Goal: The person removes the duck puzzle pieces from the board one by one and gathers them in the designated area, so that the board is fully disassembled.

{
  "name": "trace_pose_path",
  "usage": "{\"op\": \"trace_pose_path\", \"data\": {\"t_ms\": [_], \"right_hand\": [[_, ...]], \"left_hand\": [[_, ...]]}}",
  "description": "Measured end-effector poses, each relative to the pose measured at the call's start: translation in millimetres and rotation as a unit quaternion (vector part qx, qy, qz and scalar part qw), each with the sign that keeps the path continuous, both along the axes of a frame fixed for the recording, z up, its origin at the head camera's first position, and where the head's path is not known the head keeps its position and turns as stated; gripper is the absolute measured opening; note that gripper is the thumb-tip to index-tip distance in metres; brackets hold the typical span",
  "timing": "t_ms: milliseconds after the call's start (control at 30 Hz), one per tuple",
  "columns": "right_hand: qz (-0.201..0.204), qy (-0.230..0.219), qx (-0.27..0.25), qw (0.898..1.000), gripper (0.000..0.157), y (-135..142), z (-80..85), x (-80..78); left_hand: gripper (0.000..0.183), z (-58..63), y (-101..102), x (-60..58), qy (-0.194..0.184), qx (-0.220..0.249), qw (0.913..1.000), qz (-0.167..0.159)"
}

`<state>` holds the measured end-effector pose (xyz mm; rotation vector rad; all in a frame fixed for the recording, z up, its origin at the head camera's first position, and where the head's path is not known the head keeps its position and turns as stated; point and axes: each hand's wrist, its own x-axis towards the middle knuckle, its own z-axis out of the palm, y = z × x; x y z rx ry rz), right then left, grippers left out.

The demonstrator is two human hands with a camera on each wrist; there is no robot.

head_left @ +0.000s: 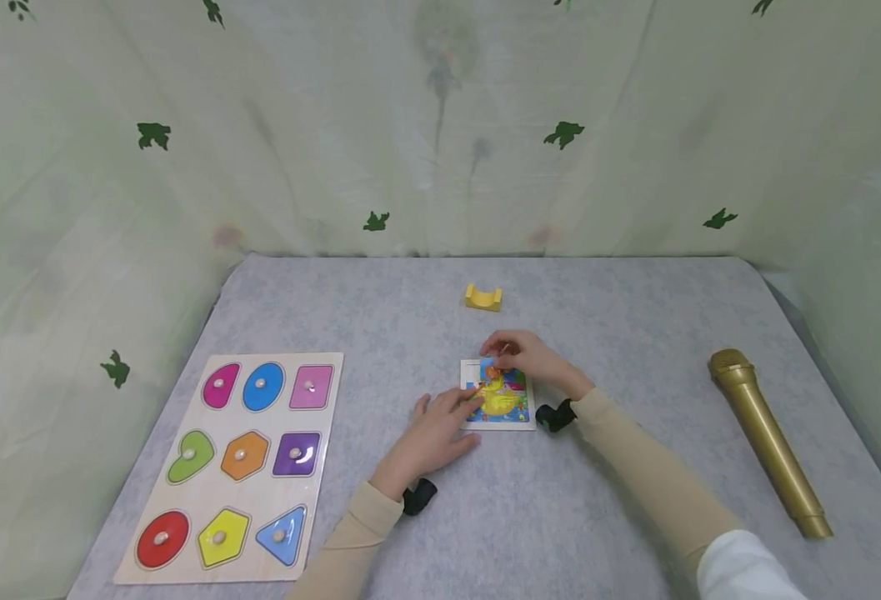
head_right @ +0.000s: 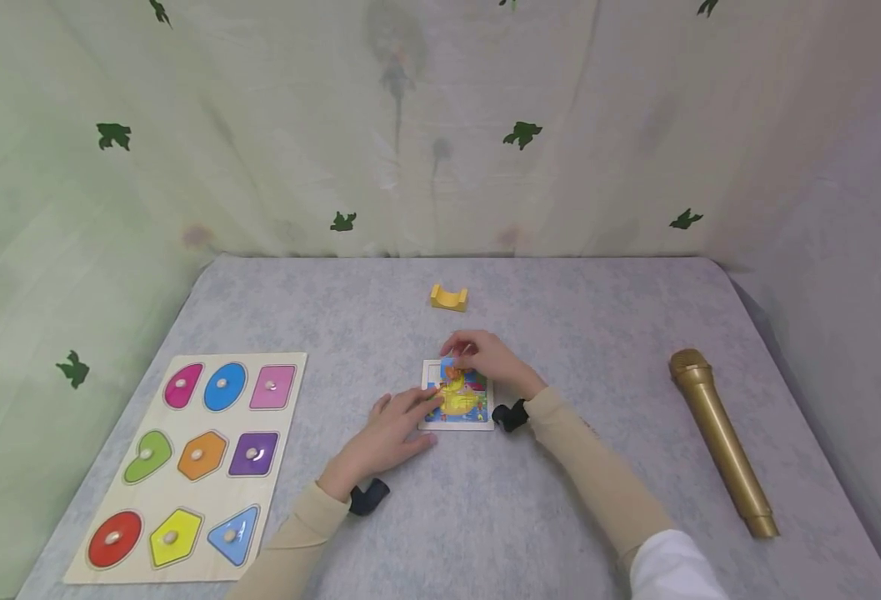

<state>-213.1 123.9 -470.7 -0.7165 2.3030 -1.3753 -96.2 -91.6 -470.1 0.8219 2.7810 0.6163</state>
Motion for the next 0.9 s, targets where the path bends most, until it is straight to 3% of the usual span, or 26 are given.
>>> {"op": "trace_pose_path", "data": {"t_ms": [133,267,367,533,900], "right_hand": [[-0.059,-0.076,-0.022,0.995,0.019,26.6,5.0,-5.6],[-0.108,-0.098,-0.026,0.989,0.022,55.9,9.1,-9.5],[-0.131,-0.088,-0.007,0.987,0.023,74.2,10.8,-10.0],[-0.137,-0.058,0.045,0.988,0.021,88.3,14.0,-6.4],[-0.133,0.039,0.150,0.979,0.013,82.8,4.8,-2.0]], "left_hand": [[0.055,1.6,1.2,-0.2,-0.010,-0.001,0.9999,0.005],[0.055,2.1,1.8,0.4,-0.014,0.000,0.9999,0.008],[0.055,2.3,2.7,1.6,-0.009,-0.003,0.9999,0.012],[0.056,2.4,4.5,3.2,0.005,-0.015,0.9998,0.015],[0.056,3.6,4.5,3.3,-0.008,-0.017,0.9997,0.014]]}}
